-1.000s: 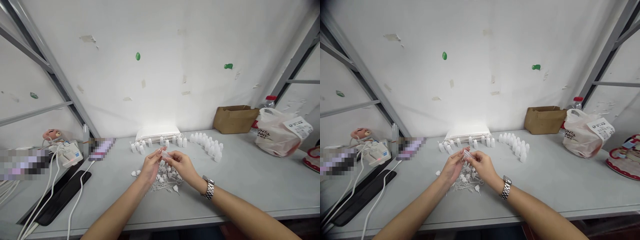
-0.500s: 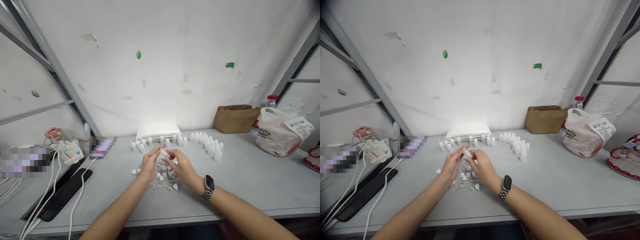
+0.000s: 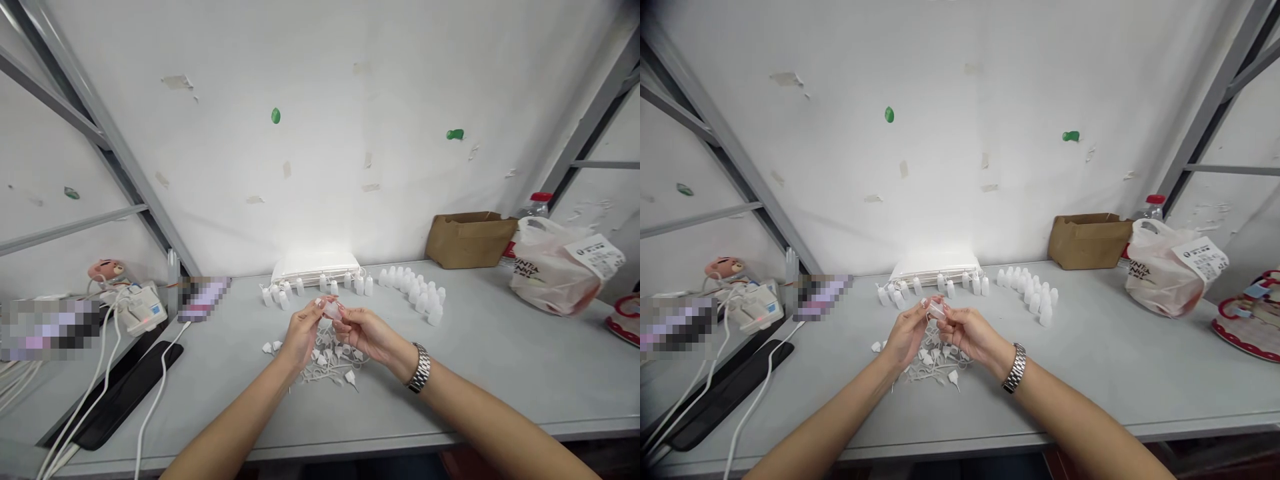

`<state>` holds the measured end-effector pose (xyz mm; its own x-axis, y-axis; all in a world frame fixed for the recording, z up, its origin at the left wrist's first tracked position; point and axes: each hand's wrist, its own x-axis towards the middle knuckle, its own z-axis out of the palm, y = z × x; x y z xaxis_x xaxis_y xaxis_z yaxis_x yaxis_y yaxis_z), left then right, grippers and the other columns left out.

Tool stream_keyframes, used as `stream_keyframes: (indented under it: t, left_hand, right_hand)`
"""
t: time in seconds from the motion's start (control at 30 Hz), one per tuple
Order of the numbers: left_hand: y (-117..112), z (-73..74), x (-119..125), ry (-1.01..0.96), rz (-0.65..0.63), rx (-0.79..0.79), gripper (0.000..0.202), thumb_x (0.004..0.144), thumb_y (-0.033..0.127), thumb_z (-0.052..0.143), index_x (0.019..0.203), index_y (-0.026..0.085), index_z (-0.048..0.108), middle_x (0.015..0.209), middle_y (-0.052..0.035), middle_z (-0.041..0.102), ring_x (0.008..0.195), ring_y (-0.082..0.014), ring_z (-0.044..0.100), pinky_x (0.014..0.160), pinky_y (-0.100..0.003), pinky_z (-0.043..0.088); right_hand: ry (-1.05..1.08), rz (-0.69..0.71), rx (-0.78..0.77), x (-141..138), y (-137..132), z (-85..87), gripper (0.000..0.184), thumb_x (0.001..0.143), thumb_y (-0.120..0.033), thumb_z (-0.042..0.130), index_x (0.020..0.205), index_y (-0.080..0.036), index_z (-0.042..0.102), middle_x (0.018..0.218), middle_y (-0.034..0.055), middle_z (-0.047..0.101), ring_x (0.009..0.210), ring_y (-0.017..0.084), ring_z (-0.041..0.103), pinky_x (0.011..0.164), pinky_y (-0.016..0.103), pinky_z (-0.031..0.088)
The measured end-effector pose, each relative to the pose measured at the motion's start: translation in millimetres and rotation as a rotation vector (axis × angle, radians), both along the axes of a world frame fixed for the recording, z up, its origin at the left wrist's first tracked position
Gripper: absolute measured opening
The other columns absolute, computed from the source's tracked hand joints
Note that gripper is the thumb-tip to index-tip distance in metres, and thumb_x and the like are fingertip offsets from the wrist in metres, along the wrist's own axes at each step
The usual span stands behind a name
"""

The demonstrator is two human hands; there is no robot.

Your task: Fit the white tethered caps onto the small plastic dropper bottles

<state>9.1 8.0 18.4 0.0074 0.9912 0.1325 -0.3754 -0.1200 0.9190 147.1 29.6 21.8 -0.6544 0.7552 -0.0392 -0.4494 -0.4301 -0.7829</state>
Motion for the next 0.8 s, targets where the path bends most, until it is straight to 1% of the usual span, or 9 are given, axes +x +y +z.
stream_keyframes:
  t: [0.03,0.1,0.2,0.27,0.33,0.5,0.6,0.7,0.8]
  left_hand:
    - [-0.1,1.0,0.4,0.019,0.016,0.0,0.023,0.072,0.035,0.059,0.078,0.016,0.07,0.105,-0.0078,0.063,0.111,-0.0232,0.046,0.097,-0.034,0.028]
    - [0.1,1.8,0.9,0.057,0.079,0.005,0.022,0.07,0.035,0.061,0.08,0.017,0.07,0.104,-0.0077,0.064,0.11,-0.0234,0.047,0.096,-0.034,0.028]
    - [1.3,1.6,-0.4,0.084,0.156,-0.001,0.022,0.069,0.036,0.063,0.077,0.017,0.07,0.105,-0.0077,0.064,0.11,-0.0236,0.047,0.096,-0.034,0.028]
    - [2.2,2.3,-2.4,0.046,0.127,-0.03,0.024,0.07,0.038,0.061,0.076,0.017,0.07,0.105,-0.0082,0.064,0.11,-0.0237,0.047,0.096,-0.035,0.028]
    - [3.0,3.7,-4.8,-0.018,0.07,-0.057,0.027,0.071,0.041,0.059,0.074,0.016,0.07,0.105,-0.0088,0.064,0.109,-0.0234,0.048,0.096,-0.035,0.028]
    - [4.0,3.8,-8.0,-0.064,0.101,-0.063,0.025,0.069,0.037,0.063,0.08,0.016,0.07,0.103,-0.0084,0.065,0.11,-0.0225,0.048,0.096,-0.035,0.029]
    - [4.5,0.1,-7.2,-0.07,0.1,-0.043,0.024,0.067,0.036,0.065,0.077,0.015,0.07,0.097,-0.0092,0.067,0.108,-0.024,0.05,0.095,-0.037,0.03]
    - [4.8,-2.2,-5.4,-0.089,0.072,-0.045,0.024,0.067,0.036,0.065,0.078,0.015,0.07,0.099,-0.0093,0.067,0.107,-0.0245,0.051,0.094,-0.037,0.032]
    - [3.5,-0.6,-3.0,-0.111,0.032,-0.047,0.025,0.066,0.035,0.066,0.082,0.015,0.07,0.103,-0.0095,0.065,0.109,-0.0243,0.049,0.095,-0.036,0.031]
  right_hand:
    - [-0.009,0.01,-0.008,-0.1,0.6,-1.0,0.022,0.068,-0.032,0.067,0.066,-0.013,0.056,0.054,-0.0034,0.047,0.048,0.005,0.039,0.05,0.021,0.033]
    - [-0.096,-0.032,0.066,-1.2,0.5,-2.0,0.027,0.071,-0.039,0.063,0.067,-0.013,0.056,0.055,-0.0012,0.052,0.048,0.007,0.043,0.052,0.023,0.036]
    - [-0.281,-0.215,0.279,-3.7,-1.5,-1.5,0.03,0.069,-0.042,0.063,0.078,-0.014,0.059,0.064,0.0013,0.059,0.055,0.011,0.052,0.057,0.027,0.04]
    - [-0.351,-0.302,0.368,-4.9,-3.0,-0.9,0.031,0.068,-0.041,0.065,0.084,-0.015,0.059,0.067,0.0003,0.059,0.058,0.012,0.054,0.059,0.027,0.041]
    - [-0.365,-0.306,0.387,-5.5,-4.1,-0.6,0.03,0.068,-0.042,0.063,0.08,-0.015,0.06,0.066,0.0,0.058,0.058,0.012,0.054,0.06,0.028,0.042]
    - [-0.346,-0.27,0.364,-6.8,-6.2,-1.5,0.031,0.069,-0.045,0.061,0.071,-0.014,0.059,0.064,0.0,0.057,0.055,0.01,0.051,0.057,0.026,0.04]
    - [-0.319,-0.238,0.332,-8.2,-7.9,-2.8,0.031,0.07,-0.045,0.061,0.067,-0.014,0.058,0.06,0.0,0.055,0.052,0.009,0.048,0.053,0.024,0.037]
    - [-0.185,-0.122,0.18,-8.8,-9.4,-4.0,0.03,0.071,-0.042,0.061,0.062,-0.013,0.056,0.057,-0.0002,0.052,0.049,0.007,0.042,0.051,0.023,0.033]
    - [0.009,0.019,-0.013,-7.8,-9.0,-5.5,0.023,0.072,-0.032,0.063,0.063,-0.013,0.055,0.057,-0.0017,0.048,0.047,0.005,0.036,0.05,0.021,0.031]
